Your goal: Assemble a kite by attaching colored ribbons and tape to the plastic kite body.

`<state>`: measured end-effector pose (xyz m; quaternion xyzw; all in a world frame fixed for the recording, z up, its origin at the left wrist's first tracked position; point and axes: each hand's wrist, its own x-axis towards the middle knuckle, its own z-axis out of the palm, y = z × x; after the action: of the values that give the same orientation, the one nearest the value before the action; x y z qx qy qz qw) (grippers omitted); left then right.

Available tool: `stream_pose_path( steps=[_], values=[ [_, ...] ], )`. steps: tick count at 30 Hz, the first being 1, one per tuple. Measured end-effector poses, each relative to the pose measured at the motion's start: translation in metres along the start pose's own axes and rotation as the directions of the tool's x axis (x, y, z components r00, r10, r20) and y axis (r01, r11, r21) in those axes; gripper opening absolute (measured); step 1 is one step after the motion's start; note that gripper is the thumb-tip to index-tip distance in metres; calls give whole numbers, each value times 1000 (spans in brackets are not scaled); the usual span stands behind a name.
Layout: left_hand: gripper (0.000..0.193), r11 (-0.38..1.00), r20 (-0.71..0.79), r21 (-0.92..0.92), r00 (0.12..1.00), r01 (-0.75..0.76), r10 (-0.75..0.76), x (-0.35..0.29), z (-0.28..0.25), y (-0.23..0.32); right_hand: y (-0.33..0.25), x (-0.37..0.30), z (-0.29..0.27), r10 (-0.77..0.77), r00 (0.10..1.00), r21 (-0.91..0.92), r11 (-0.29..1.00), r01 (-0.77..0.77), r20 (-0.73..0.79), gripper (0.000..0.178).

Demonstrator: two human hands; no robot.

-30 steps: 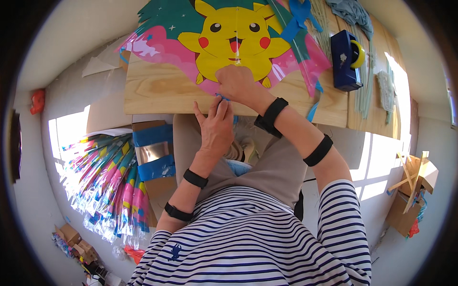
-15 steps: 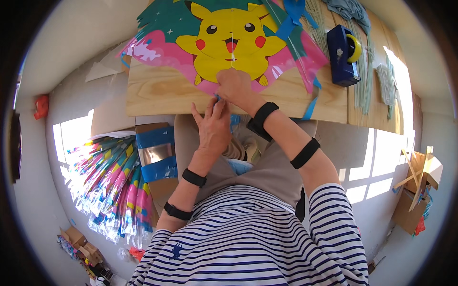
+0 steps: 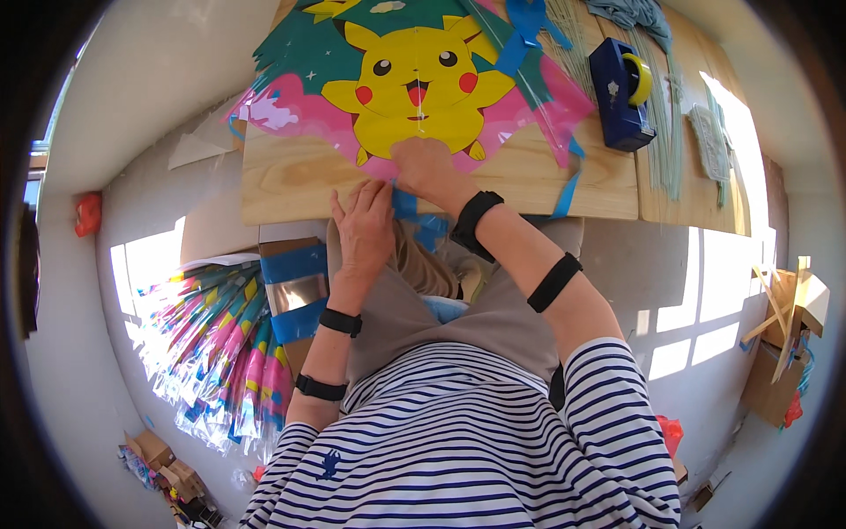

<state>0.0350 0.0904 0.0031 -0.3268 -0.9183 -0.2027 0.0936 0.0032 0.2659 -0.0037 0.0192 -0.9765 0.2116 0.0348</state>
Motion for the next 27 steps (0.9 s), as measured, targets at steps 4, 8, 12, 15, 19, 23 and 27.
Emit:
stream_pose_path(
  steps=[4, 8, 12, 15, 19, 23, 27],
  values=[
    [36, 1000, -11, 14, 1000, -17, 17, 2, 3, 3, 3, -11, -15, -43, 998, 127, 991, 49, -51, 23],
    [37, 999, 31, -4, 999, -35, 35, -3, 0, 3, 23, -38, -48, 150, 943, 300, 952, -57, -298, 21],
    [37, 997, 80, -5, 994, -77, 77, -6, -2, 6, 109, -88, -111, 454, 659, 341, 890, -303, -600, 18],
    [38, 997, 106, -2, 991, -79, 79, -6, -7, 8, 174, -139, -165, 649, 343, 387, 714, -584, -679, 22],
    [38, 996, 140, -4, 986, -89, 88, -3, -8, 12, 241, -170, -186, 811, 322, 599, 580, -552, -489, 27],
    [41, 997, 144, 6, 987, -73, 72, -4, -6, 10, 240, -155, -197, 859, 417, 724, 486, -489, -296, 30],
    [41, 996, 173, 27, 982, -80, 74, -4, -4, 6, 239, -143, -211, 862, 451, 706, 467, -532, -231, 29]
  ],
)
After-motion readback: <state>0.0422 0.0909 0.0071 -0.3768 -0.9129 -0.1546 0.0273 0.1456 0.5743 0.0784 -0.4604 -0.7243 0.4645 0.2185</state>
